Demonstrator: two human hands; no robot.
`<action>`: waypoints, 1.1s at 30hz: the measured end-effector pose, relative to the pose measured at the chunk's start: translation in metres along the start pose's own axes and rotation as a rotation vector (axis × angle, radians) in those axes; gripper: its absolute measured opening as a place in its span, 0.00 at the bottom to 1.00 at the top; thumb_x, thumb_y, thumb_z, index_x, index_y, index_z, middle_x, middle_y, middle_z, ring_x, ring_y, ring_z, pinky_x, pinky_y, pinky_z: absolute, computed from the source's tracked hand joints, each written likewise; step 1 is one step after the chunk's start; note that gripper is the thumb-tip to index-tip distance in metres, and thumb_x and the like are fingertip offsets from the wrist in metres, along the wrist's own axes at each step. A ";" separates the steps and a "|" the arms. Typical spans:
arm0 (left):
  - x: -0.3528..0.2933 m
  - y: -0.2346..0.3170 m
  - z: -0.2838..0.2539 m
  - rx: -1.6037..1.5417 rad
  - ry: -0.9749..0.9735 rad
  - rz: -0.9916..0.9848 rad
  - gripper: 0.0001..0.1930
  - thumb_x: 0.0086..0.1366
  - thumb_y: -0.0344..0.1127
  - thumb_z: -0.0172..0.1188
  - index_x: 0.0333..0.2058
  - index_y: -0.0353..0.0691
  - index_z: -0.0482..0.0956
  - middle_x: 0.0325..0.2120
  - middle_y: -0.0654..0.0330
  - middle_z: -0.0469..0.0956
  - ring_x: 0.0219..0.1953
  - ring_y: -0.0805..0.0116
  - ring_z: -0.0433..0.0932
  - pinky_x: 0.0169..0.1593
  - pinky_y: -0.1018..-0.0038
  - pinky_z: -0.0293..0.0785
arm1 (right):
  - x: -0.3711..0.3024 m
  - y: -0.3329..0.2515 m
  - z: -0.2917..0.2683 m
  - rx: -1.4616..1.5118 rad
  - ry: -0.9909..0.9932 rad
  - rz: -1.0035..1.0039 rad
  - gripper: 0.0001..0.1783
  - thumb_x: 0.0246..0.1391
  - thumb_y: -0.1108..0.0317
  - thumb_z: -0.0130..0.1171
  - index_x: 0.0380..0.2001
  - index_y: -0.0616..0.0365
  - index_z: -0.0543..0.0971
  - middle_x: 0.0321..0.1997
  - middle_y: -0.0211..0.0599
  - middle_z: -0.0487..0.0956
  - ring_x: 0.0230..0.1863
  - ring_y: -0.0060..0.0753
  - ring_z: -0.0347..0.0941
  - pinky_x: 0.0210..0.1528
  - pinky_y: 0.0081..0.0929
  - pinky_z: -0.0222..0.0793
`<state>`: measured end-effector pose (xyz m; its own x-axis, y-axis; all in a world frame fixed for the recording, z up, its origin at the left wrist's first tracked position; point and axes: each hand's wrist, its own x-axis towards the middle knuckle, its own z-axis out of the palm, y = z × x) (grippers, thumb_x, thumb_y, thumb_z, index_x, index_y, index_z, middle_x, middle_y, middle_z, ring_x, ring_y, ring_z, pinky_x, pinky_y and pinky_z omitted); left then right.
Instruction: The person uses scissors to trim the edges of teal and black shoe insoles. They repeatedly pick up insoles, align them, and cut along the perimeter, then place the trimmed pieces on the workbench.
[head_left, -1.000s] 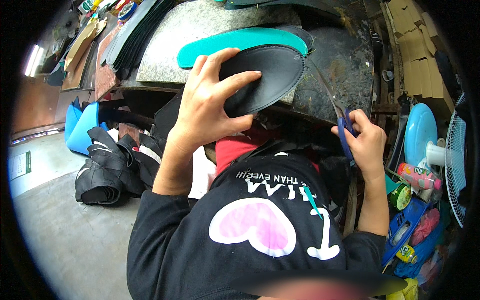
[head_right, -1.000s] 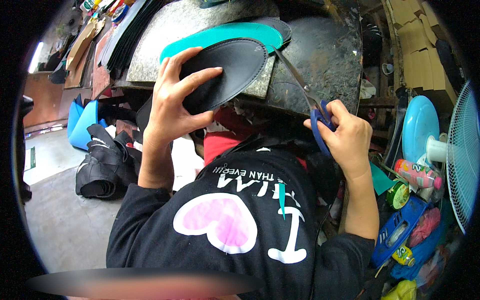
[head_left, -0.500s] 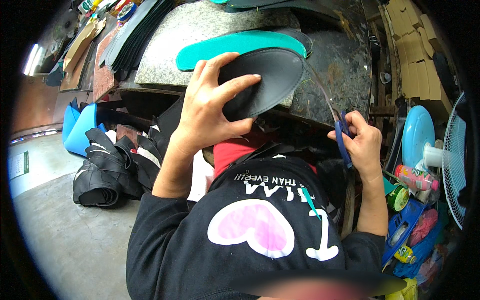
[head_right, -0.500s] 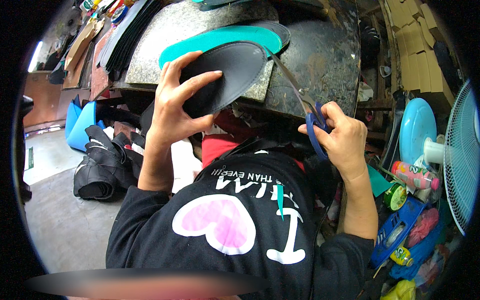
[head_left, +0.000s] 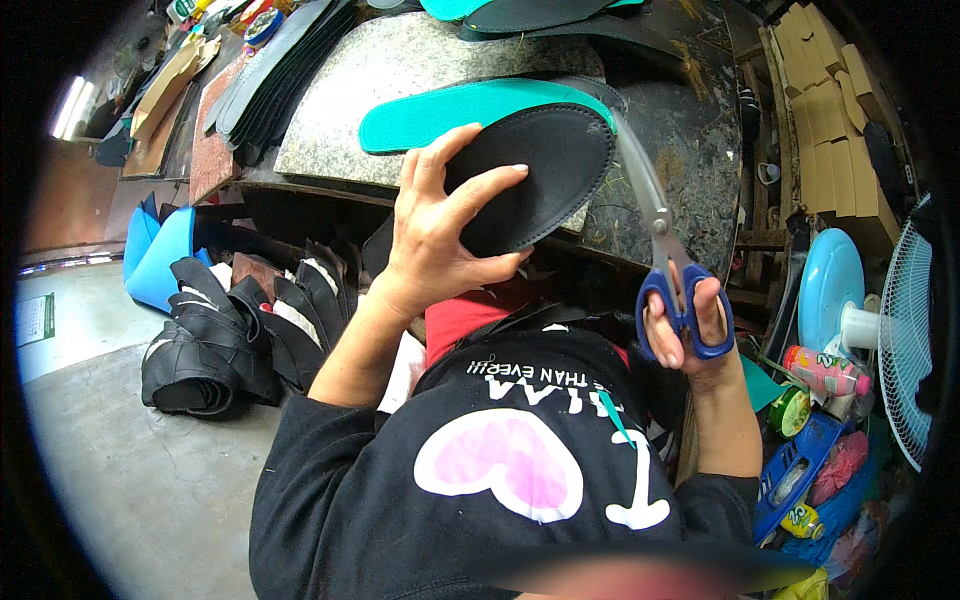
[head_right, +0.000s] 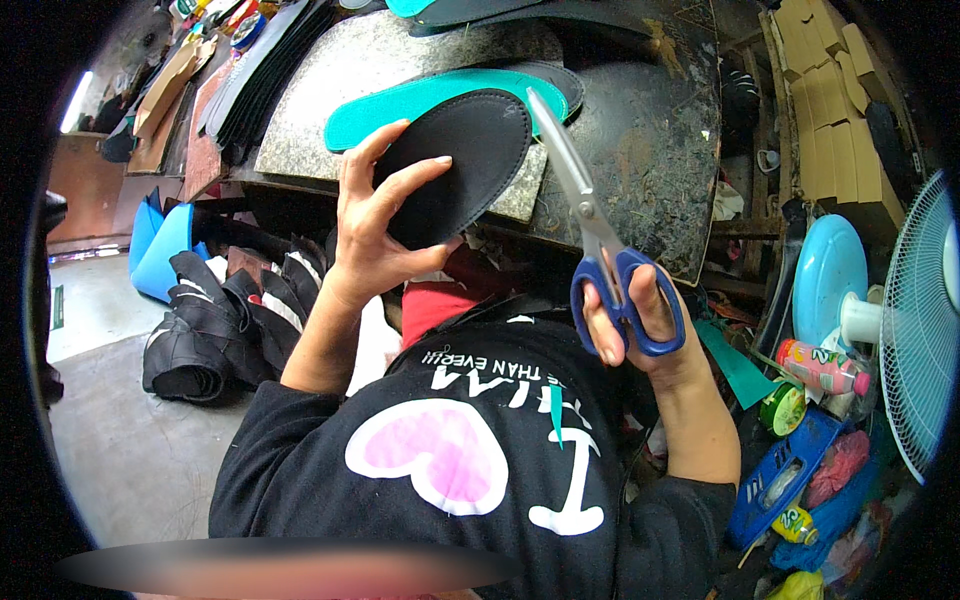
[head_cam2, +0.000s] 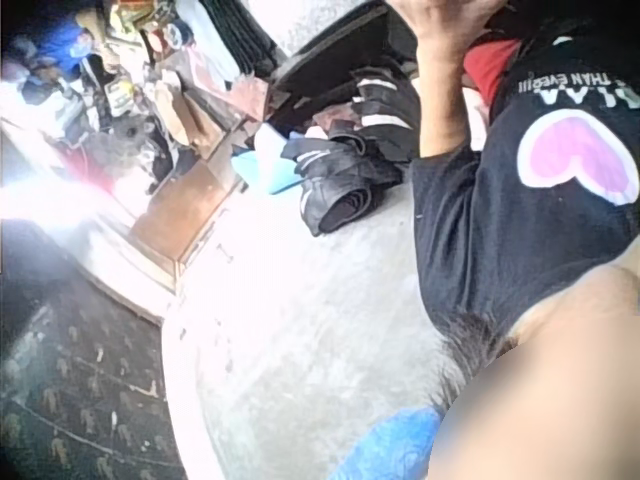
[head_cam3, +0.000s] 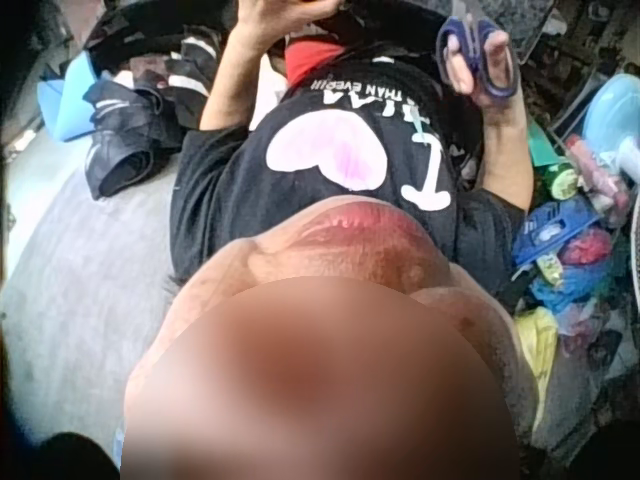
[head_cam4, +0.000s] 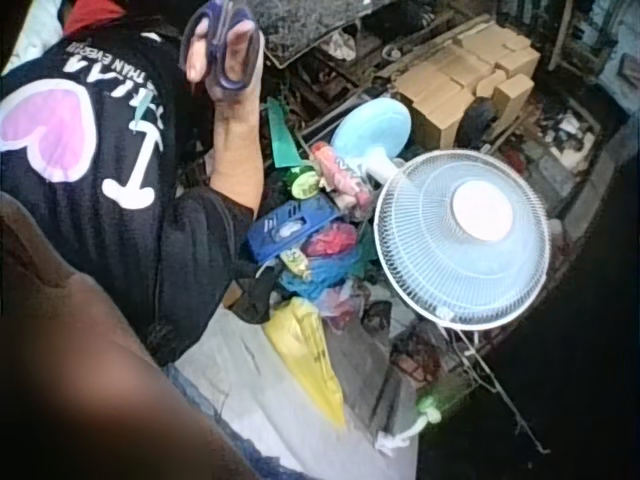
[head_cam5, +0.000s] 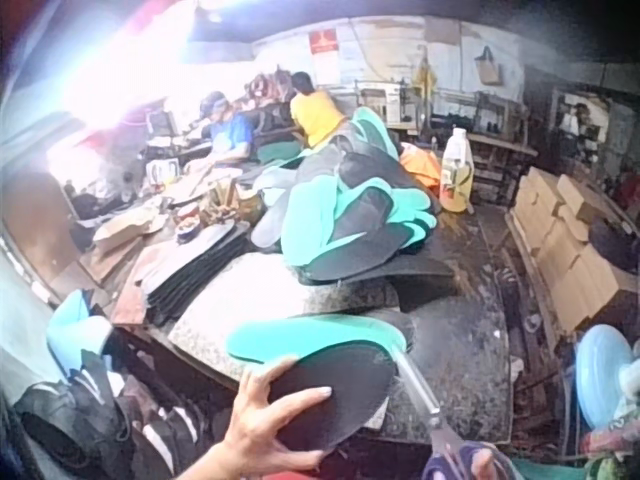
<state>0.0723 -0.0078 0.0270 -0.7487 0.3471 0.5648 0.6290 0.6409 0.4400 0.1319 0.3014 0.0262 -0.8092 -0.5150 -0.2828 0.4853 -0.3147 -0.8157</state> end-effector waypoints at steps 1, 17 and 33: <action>0.000 -0.002 -0.001 -0.027 -0.007 -0.007 0.36 0.39 0.44 0.72 0.52 0.46 0.82 0.60 0.47 0.68 0.58 0.50 0.69 0.62 0.58 0.63 | 0.002 0.000 0.000 0.021 0.015 -0.022 0.43 0.53 0.24 0.52 0.34 0.62 0.74 0.14 0.29 0.73 0.12 0.20 0.68 0.19 0.14 0.59; 0.004 0.012 -0.014 -0.839 -0.486 -0.321 0.39 0.51 0.54 0.68 0.59 0.38 0.74 0.60 0.44 0.68 0.61 0.52 0.70 0.62 0.60 0.67 | 0.046 -0.026 -0.003 -1.555 0.598 -0.485 0.18 0.48 0.56 0.72 0.33 0.57 0.77 0.26 0.41 0.81 0.25 0.41 0.78 0.28 0.35 0.68; 0.061 -0.088 0.029 0.129 -0.252 -0.118 0.41 0.43 0.51 0.77 0.55 0.42 0.74 0.54 0.47 0.72 0.61 0.49 0.67 0.65 0.59 0.64 | 0.056 -0.003 -0.053 -0.566 0.454 -0.350 0.16 0.64 0.57 0.60 0.40 0.60 0.75 0.25 0.30 0.78 0.23 0.17 0.72 0.27 0.14 0.65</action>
<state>-0.0351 -0.0228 0.0025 -0.8533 0.4137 0.3173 0.5152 0.7629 0.3907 0.0679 0.3156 -0.0138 -0.9980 -0.0483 -0.0417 0.0358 0.1169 -0.9925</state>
